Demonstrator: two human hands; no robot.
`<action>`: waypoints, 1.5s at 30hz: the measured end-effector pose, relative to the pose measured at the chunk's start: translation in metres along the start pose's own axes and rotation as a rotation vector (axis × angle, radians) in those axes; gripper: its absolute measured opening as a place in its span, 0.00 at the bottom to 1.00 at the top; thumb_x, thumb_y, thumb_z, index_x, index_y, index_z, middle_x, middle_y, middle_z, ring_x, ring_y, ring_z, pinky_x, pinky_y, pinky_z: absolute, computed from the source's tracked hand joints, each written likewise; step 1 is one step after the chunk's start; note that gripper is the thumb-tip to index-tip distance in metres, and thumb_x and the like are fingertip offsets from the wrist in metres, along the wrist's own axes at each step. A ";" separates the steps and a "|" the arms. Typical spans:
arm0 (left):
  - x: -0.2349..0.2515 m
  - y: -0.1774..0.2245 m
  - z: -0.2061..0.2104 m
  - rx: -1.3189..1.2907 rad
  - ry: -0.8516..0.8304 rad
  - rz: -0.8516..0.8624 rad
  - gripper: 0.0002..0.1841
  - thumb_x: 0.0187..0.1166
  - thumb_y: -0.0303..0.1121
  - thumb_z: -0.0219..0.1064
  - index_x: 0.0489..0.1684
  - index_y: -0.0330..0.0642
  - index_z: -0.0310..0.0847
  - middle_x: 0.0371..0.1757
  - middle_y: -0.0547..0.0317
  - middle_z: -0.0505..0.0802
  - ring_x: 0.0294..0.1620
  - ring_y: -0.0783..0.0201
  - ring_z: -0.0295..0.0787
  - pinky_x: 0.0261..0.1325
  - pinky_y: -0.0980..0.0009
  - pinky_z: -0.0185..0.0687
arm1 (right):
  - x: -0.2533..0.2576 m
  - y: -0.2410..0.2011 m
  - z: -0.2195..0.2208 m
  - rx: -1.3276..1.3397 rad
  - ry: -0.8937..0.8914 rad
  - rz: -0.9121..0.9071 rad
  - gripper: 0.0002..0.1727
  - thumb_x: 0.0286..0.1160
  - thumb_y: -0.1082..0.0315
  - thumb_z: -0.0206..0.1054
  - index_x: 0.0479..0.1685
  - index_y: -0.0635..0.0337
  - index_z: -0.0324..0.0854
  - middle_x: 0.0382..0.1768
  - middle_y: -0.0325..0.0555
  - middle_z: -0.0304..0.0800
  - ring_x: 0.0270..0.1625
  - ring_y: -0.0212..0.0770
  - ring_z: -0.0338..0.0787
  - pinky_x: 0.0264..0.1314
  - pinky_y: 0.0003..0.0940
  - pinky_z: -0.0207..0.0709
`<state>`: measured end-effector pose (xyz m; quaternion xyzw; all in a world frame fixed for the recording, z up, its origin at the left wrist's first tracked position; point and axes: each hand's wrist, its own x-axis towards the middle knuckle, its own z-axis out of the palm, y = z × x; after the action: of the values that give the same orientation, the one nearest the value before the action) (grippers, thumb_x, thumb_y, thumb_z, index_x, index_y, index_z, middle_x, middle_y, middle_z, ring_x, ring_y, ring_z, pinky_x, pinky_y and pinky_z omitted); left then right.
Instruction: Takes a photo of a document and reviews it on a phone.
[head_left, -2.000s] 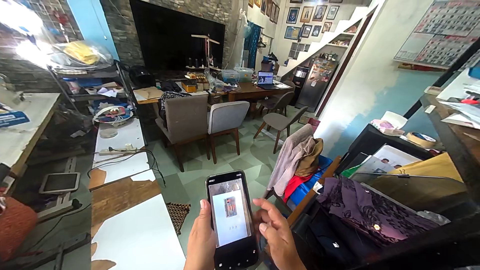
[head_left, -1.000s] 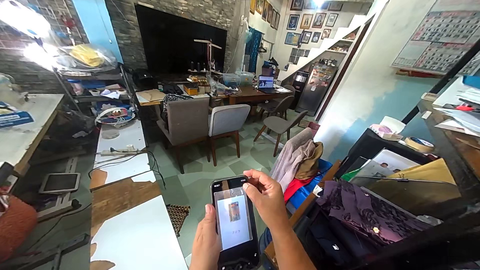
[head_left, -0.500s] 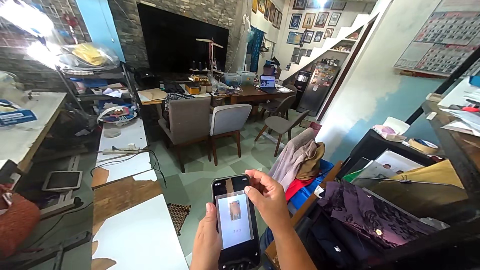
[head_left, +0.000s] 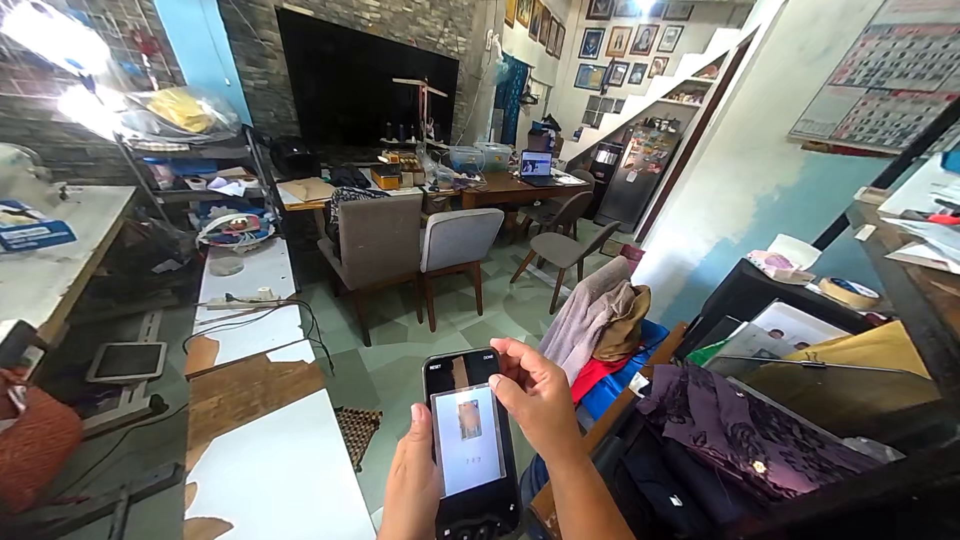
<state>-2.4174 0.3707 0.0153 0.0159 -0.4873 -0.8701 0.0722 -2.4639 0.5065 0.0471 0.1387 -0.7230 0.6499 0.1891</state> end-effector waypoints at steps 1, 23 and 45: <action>0.000 0.000 0.000 0.002 0.001 0.001 0.32 0.95 0.40 0.24 0.54 0.38 0.82 0.41 0.64 0.97 0.46 0.74 0.95 0.54 0.73 0.92 | 0.000 0.000 0.000 -0.003 -0.001 0.001 0.21 0.64 0.75 0.65 0.59 0.69 0.86 0.34 0.39 0.91 0.33 0.23 0.87 0.38 0.18 0.82; 0.003 0.003 0.003 0.001 0.023 -0.004 0.32 0.95 0.39 0.24 0.52 0.39 0.82 0.40 0.65 0.97 0.44 0.75 0.95 0.53 0.74 0.92 | 0.004 0.002 0.000 -0.002 -0.016 0.005 0.22 0.63 0.74 0.65 0.60 0.68 0.86 0.34 0.39 0.91 0.34 0.24 0.88 0.39 0.18 0.82; 0.006 0.000 0.000 0.005 0.018 0.006 0.33 0.94 0.40 0.23 0.53 0.39 0.82 0.40 0.64 0.97 0.44 0.74 0.95 0.53 0.73 0.92 | 0.006 0.006 0.000 -0.004 -0.028 -0.011 0.22 0.63 0.74 0.65 0.60 0.69 0.86 0.34 0.38 0.91 0.34 0.23 0.87 0.39 0.18 0.82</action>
<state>-2.4232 0.3698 0.0159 0.0226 -0.4889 -0.8685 0.0791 -2.4715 0.5072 0.0447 0.1513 -0.7260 0.6455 0.1826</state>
